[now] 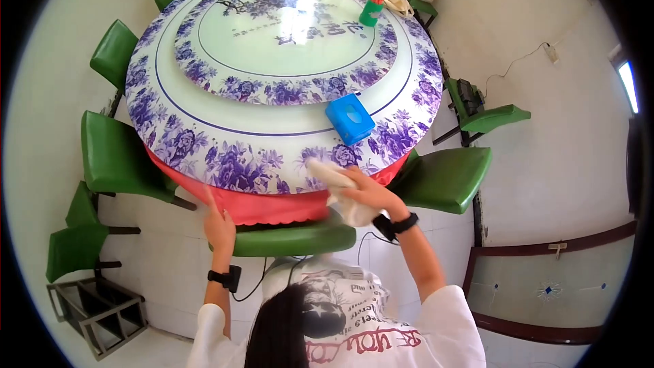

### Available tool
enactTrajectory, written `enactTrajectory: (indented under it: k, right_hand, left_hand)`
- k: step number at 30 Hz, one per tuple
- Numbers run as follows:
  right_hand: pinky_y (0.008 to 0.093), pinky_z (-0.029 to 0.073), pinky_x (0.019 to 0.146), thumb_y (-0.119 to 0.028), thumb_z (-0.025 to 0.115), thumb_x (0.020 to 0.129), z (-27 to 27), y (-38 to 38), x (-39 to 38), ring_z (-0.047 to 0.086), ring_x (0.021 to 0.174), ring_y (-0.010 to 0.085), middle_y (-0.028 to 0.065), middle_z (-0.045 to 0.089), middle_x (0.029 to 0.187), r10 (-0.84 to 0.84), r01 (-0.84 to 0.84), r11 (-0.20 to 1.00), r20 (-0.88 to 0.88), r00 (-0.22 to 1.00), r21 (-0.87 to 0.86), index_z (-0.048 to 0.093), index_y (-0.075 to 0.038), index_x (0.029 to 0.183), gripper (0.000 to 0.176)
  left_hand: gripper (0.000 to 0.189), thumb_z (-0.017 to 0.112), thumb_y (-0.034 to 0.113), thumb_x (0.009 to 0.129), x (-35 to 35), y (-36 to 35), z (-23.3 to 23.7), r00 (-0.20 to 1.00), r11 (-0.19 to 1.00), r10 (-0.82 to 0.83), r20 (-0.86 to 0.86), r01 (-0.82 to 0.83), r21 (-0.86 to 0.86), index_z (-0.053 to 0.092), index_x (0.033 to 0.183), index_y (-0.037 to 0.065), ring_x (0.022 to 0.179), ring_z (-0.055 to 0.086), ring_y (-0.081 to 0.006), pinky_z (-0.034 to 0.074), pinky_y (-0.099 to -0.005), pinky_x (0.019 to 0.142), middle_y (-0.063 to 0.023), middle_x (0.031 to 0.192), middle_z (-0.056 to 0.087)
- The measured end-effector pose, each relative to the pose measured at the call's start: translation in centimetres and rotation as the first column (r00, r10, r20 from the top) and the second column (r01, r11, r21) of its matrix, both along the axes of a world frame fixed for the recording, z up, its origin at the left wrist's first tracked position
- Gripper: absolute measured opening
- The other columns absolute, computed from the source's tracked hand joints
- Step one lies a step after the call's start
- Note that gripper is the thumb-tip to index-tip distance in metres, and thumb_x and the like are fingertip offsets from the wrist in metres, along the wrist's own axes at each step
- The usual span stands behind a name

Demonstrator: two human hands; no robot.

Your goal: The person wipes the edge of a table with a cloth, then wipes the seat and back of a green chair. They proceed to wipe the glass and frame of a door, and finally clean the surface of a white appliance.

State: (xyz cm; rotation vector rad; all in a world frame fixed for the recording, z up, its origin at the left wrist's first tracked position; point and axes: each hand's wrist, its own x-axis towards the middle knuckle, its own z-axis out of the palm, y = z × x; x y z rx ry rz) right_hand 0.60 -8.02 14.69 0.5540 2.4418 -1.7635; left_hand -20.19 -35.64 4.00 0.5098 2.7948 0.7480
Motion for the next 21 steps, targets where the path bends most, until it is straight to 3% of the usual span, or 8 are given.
enactTrajectory:
  k: [2,4,6,8,14,16,18,21]
  right_hand:
    - [0.0347,0.045,0.080,-0.023,0.056,0.082,-5.0,-1.3,-5.6,0.056,0.089,0.0254,0.0167,0.050,0.107,0.210,-0.156,0.946,-0.170,0.963,0.285,0.047,-0.002,0.125,0.049]
    - [0.0362,0.042,0.086,-0.023,0.054,0.083,-8.9,-4.5,-11.8,0.051,0.096,0.0300,0.0165,0.044,0.111,0.359,-0.264,0.906,-0.272,0.893,0.330,0.044,-0.008,0.130,0.050]
    - [0.0404,0.045,0.079,-0.022,0.053,0.082,-8.6,-8.5,-15.3,0.055,0.085,0.0349,0.0178,0.043,0.114,0.379,-0.333,0.901,-0.132,0.916,0.278,0.043,-0.018,0.131,0.050]
    - [0.0434,0.047,0.073,-0.021,0.053,0.081,-13.9,-10.9,-17.1,0.057,0.078,0.0376,0.0180,0.043,0.116,0.586,-0.557,0.716,0.072,0.807,0.421,0.043,-0.024,0.132,0.052]
    - [0.0395,0.033,0.100,-0.008,0.050,0.077,-20.9,-6.0,-10.1,0.045,0.114,0.0340,0.0185,0.039,0.128,0.778,-0.735,0.587,0.014,0.628,0.341,0.041,-0.021,0.134,0.059]
    - [0.0363,0.024,0.108,-0.001,0.048,0.073,-20.2,-2.8,-6.4,0.030,0.128,0.0317,0.0139,0.037,0.138,0.769,-0.737,0.613,-0.003,0.639,0.284,0.044,-0.013,0.131,0.060]
    - [0.0353,0.022,0.109,0.001,0.047,0.072,-13.6,-0.2,-4.6,0.028,0.131,0.0298,0.0106,0.036,0.140,0.692,-0.697,0.717,0.151,0.706,-0.023,0.048,-0.012,0.128,0.058]
    - [0.0363,0.027,0.106,-0.003,0.046,0.074,-18.7,4.1,0.6,0.030,0.130,0.0285,0.0094,0.041,0.136,0.735,-0.814,0.535,0.350,0.580,0.225,0.053,-0.015,0.125,0.053]
  left_hand:
    - [0.072,0.054,0.007,0.081,-0.3,-0.1,-0.7,0.998,0.998,-0.050,-0.049,0.051,0.030,0.020,0.143,0.022,0.065,0.058,-0.0359,0.043,-0.0437,0.057,-0.0174,0.074,0.062]
    - [0.069,0.054,0.006,0.081,-0.5,-0.4,-1.6,0.996,0.993,-0.044,-0.073,0.052,0.104,0.026,0.141,0.023,0.062,0.058,-0.0327,0.043,-0.0422,0.056,-0.0142,0.070,0.060]
    - [0.066,0.054,0.005,0.080,-0.7,-0.6,-2.1,0.998,0.974,0.023,-0.063,-0.008,0.228,0.030,0.140,0.022,0.061,0.056,-0.0290,0.042,-0.0399,0.056,-0.0112,0.067,0.057]
    - [0.069,0.055,0.007,0.080,-1.0,-0.7,-1.9,0.999,0.965,0.051,0.012,-0.052,0.258,0.026,0.141,0.021,0.061,0.059,-0.0301,0.043,-0.0417,0.056,-0.0112,0.069,0.061]
    - [0.071,0.054,0.008,0.081,-0.9,-0.5,-0.8,0.998,0.989,0.030,0.057,-0.038,0.143,0.020,0.142,0.022,0.057,0.057,-0.0299,0.042,-0.0409,0.053,-0.0090,0.060,0.056]
    - [0.068,0.054,0.009,0.081,-0.9,-0.6,-1.0,0.997,0.984,0.038,0.072,-0.050,0.171,0.024,0.141,0.023,0.055,0.056,-0.0270,0.042,-0.0396,0.052,-0.0074,0.060,0.055]
    - [0.067,0.054,0.009,0.081,-0.9,-0.4,-1.1,0.994,0.978,0.059,0.091,-0.076,0.195,0.027,0.140,0.023,0.054,0.055,-0.0254,0.042,-0.0387,0.052,-0.0061,0.059,0.054]
    - [0.065,0.053,0.009,0.080,-0.9,-0.2,-0.9,0.995,0.977,0.068,0.078,-0.083,0.198,0.030,0.139,0.023,0.053,0.054,-0.0236,0.042,-0.0378,0.052,-0.0046,0.059,0.053]
